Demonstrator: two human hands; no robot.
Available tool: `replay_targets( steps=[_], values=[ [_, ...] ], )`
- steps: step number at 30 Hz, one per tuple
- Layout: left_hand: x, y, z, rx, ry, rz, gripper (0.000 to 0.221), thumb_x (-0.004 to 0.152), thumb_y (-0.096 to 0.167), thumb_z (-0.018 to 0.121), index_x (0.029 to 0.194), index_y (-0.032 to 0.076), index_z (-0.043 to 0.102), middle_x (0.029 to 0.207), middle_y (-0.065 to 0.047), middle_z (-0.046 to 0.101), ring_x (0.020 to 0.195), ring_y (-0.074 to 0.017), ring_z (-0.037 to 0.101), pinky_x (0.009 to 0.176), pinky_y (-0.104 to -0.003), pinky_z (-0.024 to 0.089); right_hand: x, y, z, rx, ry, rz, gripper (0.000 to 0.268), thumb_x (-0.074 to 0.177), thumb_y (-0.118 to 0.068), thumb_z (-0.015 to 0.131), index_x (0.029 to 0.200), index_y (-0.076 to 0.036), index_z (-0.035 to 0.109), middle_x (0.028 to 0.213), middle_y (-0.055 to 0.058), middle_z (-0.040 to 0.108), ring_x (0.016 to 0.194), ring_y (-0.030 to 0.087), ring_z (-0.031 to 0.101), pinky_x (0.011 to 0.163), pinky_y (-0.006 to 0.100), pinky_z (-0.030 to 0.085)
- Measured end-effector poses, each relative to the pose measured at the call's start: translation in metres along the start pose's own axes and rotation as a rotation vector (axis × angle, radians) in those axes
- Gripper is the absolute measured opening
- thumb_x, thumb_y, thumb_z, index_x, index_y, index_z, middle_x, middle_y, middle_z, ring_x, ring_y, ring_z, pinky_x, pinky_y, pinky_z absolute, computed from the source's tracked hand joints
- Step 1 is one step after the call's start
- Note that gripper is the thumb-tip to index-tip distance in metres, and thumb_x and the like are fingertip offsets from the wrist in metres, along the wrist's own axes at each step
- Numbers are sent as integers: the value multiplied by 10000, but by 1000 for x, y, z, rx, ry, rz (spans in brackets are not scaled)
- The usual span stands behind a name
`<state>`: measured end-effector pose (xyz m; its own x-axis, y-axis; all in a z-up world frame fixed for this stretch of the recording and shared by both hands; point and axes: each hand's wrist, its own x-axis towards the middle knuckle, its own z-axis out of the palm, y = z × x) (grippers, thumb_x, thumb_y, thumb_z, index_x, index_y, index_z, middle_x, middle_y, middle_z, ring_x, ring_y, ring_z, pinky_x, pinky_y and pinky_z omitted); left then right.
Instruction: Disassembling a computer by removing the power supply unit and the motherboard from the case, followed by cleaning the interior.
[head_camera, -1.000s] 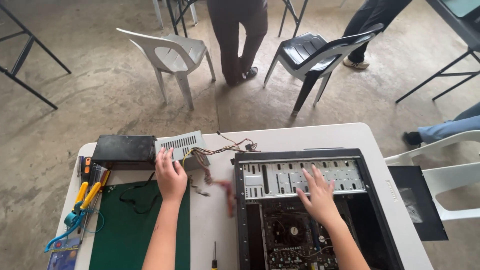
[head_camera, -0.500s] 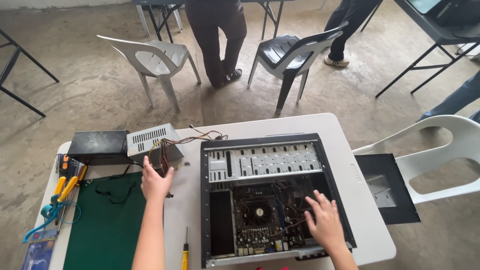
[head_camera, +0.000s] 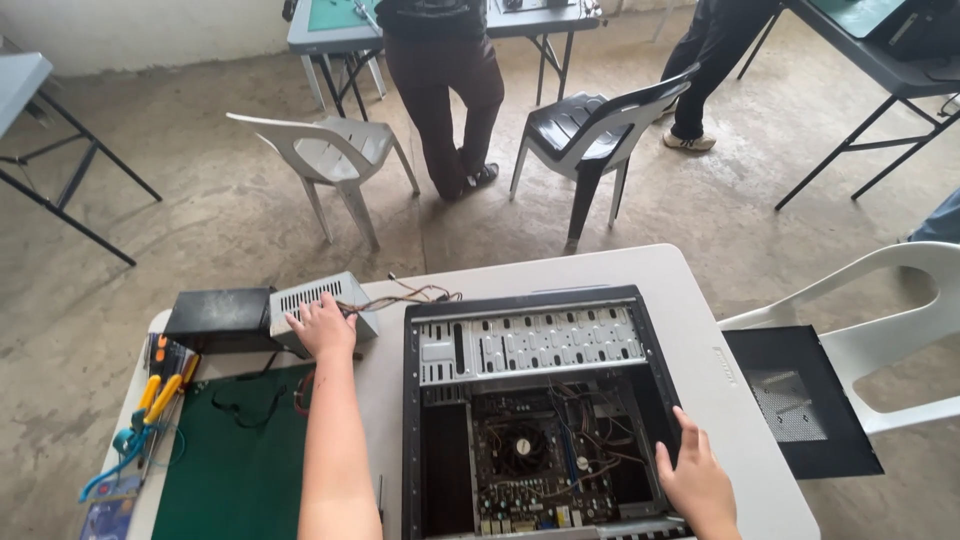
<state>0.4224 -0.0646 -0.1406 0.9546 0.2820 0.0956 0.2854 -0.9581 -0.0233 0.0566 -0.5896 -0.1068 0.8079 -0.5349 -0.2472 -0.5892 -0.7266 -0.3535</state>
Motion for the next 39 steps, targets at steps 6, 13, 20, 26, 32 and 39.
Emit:
replay_targets(
  steps=[6, 13, 20, 26, 32, 39],
  values=[
    [25, -8, -5, -110, -40, 125, 176, 1022, 39, 462, 1126, 142, 560, 821, -125, 711, 685, -372, 708, 526, -457, 531, 4, 3, 6, -18, -6, 33, 650, 973, -404, 560, 1562, -385, 286, 1625, -25, 500, 1278, 344, 692, 894, 565, 632],
    [39, -21, -5, -552, 166, 27, 167, 1109, 155, 453, 1107, 202, 613, 722, -162, 675, 641, -453, 626, 522, -556, 465, 10, 5, 10, -51, -16, 34, 632, 969, -393, 566, 1533, -349, 282, 1651, 5, 486, 1179, 386, 754, 857, 566, 657],
    [31, -39, 30, -1239, 64, -361, 184, 1139, 270, 470, 1033, 153, 565, 1026, -94, 698, 825, -262, 705, 558, -403, 601, 20, 24, 42, -170, 194, 54, 707, 918, -455, 592, 1580, -460, 342, 1492, -70, 641, 959, 383, 816, 692, 479, 634],
    [35, -84, 57, -1538, 58, -355, 289, 1161, 397, 480, 1140, 113, 536, 1078, -137, 614, 886, -294, 688, 697, -460, 644, 18, 21, 48, -73, 356, -14, 742, 883, -315, 692, 1584, -391, 463, 1486, -20, 687, 940, 310, 813, 635, 392, 607],
    [40, -109, 61, -1336, 128, -342, 232, 1156, 352, 574, 1131, 136, 652, 970, -6, 614, 877, -155, 546, 788, -344, 501, 18, 28, 55, -107, 394, -33, 740, 890, -288, 718, 1586, -362, 476, 1455, -8, 712, 847, 303, 808, 603, 368, 590],
    [15, -130, 34, -1004, -220, -421, 438, 1046, 269, 604, 1467, 175, 527, 1423, -80, 648, 1276, -336, 603, 1026, -476, 472, 19, 31, 59, -61, 410, -43, 725, 885, -262, 702, 1572, -342, 483, 1512, 7, 693, 944, 326, 801, 671, 412, 610]
  ],
)
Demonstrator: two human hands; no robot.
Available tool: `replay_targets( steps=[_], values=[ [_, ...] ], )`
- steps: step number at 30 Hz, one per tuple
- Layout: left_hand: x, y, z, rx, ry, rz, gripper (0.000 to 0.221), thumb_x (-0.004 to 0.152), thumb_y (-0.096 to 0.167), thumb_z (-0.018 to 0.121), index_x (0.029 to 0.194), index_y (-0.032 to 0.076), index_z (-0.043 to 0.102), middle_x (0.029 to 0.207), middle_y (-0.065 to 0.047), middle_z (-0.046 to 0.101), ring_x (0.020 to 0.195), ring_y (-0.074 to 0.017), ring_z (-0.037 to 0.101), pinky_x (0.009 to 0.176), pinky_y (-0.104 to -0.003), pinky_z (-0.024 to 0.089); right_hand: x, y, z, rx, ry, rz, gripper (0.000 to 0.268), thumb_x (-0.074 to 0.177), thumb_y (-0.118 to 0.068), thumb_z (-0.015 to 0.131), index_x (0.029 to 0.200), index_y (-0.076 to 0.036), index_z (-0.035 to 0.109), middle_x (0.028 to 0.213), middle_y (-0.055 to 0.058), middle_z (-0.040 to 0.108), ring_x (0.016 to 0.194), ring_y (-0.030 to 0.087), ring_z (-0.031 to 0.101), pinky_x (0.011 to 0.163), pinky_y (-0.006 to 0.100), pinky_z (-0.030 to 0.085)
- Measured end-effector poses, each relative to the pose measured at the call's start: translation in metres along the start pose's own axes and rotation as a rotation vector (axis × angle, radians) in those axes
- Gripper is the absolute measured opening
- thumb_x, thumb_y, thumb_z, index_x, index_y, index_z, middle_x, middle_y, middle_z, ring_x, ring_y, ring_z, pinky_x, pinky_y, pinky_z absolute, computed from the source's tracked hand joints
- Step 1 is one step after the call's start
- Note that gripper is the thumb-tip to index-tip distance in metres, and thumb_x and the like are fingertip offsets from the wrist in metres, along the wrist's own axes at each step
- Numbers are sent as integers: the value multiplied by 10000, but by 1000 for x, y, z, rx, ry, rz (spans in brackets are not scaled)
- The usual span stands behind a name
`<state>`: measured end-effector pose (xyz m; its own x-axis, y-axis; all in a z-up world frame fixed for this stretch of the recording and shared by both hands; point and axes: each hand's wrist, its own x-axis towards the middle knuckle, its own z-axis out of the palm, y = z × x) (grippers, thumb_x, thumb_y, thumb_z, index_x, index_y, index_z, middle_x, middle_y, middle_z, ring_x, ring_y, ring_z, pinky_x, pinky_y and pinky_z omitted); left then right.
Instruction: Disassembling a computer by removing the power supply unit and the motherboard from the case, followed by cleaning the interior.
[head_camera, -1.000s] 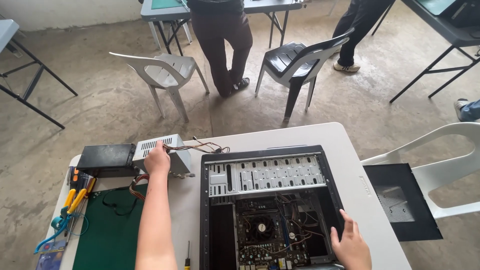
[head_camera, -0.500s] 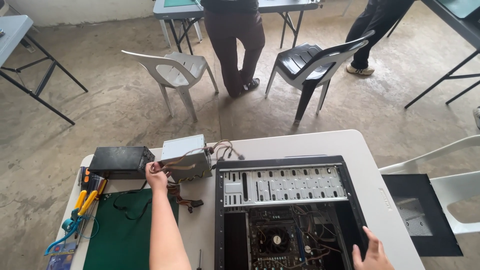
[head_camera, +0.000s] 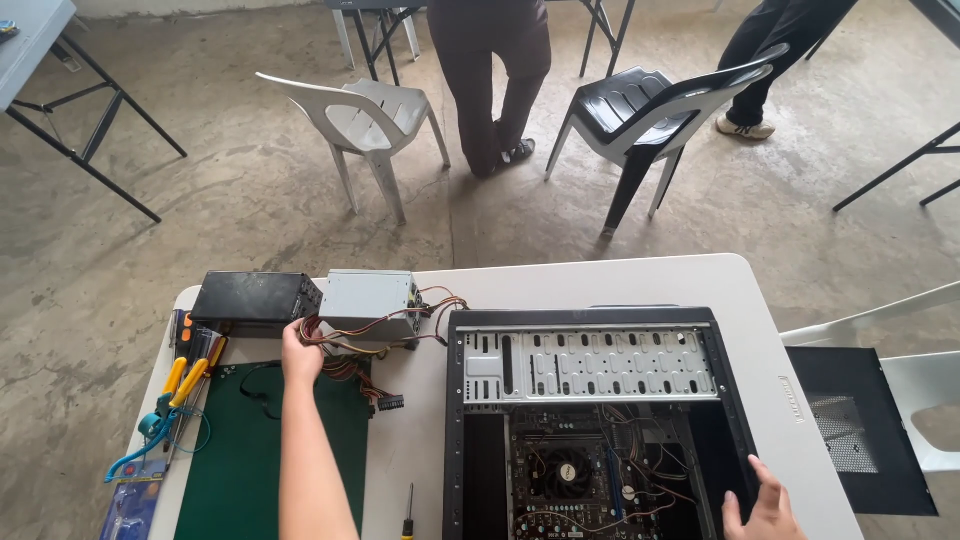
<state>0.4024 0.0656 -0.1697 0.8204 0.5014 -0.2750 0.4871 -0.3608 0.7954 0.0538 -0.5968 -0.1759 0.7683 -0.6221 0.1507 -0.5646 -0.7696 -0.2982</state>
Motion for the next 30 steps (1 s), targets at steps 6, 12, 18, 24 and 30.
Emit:
replay_targets(
  steps=[6, 12, 18, 24, 30],
  values=[
    [-105, -33, 1, 181, 176, 326, 596, 1023, 45, 482, 1605, 57, 357, 1626, -227, 369, 1508, -440, 355, 1181, -579, 362, 4, 3, -2, -179, -136, 62, 774, 890, -443, 625, 1618, -453, 363, 1438, -37, 681, 927, 404, 805, 689, 501, 611],
    [-246, -140, 30, 848, -216, 35, 582, 911, 667, 610, 1352, 289, 580, 1323, -39, 604, 1262, -278, 646, 977, -507, 559, 17, -45, -75, 196, -443, 288, 792, 953, -366, 553, 1654, -334, 186, 1644, 122, 473, 1352, 447, 611, 1114, 589, 440],
    [-343, -194, 61, 1042, -254, -83, 472, 974, 564, 653, 1271, 251, 461, 1126, -25, 683, 969, -237, 767, 740, -397, 621, 44, 22, -18, 397, -574, 101, 786, 1006, -406, 513, 1663, -74, 239, 1701, 162, 369, 1578, 318, 356, 1283, 422, 270],
    [-333, -176, 35, 836, -239, -75, 297, 1003, 396, 494, 1203, 185, 553, 1120, -74, 732, 945, -349, 776, 770, -525, 599, 52, 18, -31, 343, -682, 73, 765, 1032, -433, 472, 1671, -125, 183, 1645, 186, 449, 1495, 401, 470, 1213, 467, 363],
    [-372, -50, 4, 626, 92, 380, 370, 942, 293, 622, 1278, 136, 612, 1155, -41, 710, 931, -300, 727, 676, -475, 610, 38, -7, -49, 280, -551, 96, 725, 1018, -436, 495, 1652, -138, 307, 1454, 256, 630, 1306, 512, 603, 1102, 534, 466]
  ],
)
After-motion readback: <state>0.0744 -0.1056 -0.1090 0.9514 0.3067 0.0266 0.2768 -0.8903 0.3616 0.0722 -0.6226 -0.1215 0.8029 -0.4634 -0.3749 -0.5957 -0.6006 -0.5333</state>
